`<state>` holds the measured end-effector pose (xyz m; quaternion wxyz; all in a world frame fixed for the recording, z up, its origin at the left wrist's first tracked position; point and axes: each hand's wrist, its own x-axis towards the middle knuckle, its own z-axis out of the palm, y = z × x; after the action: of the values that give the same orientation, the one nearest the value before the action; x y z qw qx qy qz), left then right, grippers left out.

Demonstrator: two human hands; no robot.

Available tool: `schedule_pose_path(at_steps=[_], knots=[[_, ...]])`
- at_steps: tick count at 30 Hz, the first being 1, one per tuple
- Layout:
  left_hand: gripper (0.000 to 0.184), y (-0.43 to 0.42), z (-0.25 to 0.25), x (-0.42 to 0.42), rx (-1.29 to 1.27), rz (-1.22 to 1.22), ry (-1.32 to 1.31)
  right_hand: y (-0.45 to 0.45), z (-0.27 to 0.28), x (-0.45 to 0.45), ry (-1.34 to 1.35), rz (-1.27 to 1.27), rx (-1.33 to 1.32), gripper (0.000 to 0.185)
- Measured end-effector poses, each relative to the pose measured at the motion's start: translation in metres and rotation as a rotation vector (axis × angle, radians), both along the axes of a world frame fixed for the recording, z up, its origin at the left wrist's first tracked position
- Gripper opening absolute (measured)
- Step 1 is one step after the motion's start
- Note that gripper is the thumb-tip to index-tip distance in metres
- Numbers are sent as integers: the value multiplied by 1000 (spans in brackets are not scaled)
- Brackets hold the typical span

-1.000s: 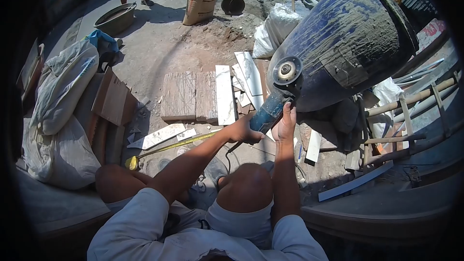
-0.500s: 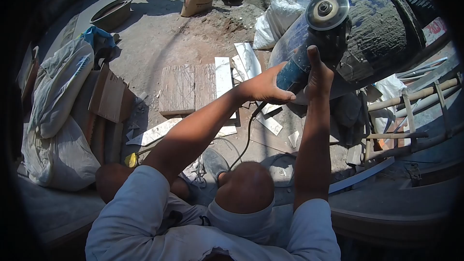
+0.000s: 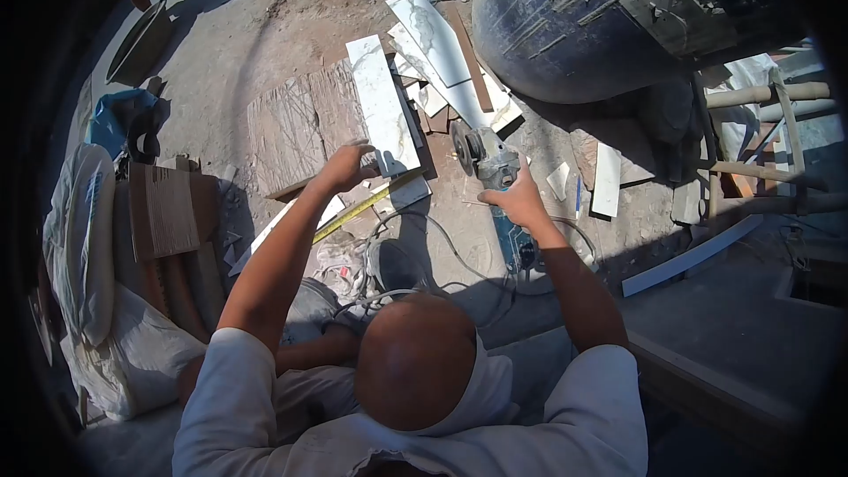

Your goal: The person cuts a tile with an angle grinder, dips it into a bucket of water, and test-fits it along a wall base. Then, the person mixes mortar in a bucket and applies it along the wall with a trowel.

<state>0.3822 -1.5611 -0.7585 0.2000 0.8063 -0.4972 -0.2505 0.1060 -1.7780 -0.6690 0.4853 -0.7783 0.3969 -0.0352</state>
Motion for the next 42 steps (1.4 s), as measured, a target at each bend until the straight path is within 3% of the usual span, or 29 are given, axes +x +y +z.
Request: schedule_pose_path(at_steps=[2, 3, 5, 9, 12, 19, 31, 33, 38, 39, 40, 42], knots=[[85, -9, -11, 3, 134, -55, -111, 11, -41, -17, 24, -32, 113, 105], [85, -14, -15, 3, 156, -75, -99, 15, -55, -22, 36, -50, 137, 105], [113, -21, -22, 4, 236, -93, -218, 21, -79, -26, 11, -45, 255, 105], [133, -33, -30, 2, 301, -44, -219, 19, -107, -24, 120, 8, 214, 107], [133, -40, -42, 4, 226, -5, -180, 13, -100, -10, 237, 21, 230, 109], [129, -41, -57, 7, 49, 14, -50, -4, -115, 3, 227, 42, 275, 109], [128, -46, -63, 12, -5, -15, -72, -26, -114, 31, 210, 95, 173, 105], [128, -45, -64, 15, -8, -28, -80, -33, -115, 40, 148, 41, 252, 104], [132, -58, -65, 29, 95, 151, 5, -49, -111, 65, 132, 81, 165, 99], [119, -60, -57, 27, 58, 172, -23, -50, -100, 74, 94, 47, 257, 97], [119, -58, -58, 21, 55, 177, -30, -52, -94, 81, 52, 13, 347, 96], [94, -52, -56, 1, -69, 445, -23, -50, -95, 86, -16, -84, 460, 95]])
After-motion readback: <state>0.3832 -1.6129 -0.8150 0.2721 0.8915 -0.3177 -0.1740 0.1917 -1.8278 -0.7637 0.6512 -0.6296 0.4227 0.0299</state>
